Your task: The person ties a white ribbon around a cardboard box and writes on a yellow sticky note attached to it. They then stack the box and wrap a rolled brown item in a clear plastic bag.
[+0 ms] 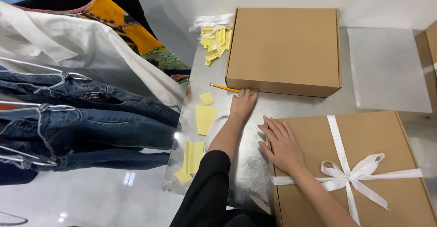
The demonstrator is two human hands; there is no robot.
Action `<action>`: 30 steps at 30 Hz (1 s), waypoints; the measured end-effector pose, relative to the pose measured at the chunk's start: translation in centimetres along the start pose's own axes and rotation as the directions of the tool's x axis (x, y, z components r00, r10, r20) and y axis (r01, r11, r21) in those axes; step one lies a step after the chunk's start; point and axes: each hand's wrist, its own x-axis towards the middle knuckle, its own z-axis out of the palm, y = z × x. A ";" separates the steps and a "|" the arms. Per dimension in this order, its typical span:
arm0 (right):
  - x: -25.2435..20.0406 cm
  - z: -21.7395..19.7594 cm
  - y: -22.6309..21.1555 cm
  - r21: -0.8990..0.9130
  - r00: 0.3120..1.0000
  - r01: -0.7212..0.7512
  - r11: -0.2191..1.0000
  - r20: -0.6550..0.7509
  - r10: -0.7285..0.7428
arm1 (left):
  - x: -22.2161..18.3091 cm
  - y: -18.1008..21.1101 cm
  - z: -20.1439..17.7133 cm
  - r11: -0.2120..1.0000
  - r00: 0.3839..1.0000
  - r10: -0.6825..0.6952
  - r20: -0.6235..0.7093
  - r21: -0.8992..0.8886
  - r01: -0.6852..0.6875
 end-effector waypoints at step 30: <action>8.7 1.8 1.5 0.945 0.943 -0.217 0.247 0.137 0.303 | -17.5 -0.1 -19.5 -0.195 0.793 -0.575 0.203 -0.975 0.108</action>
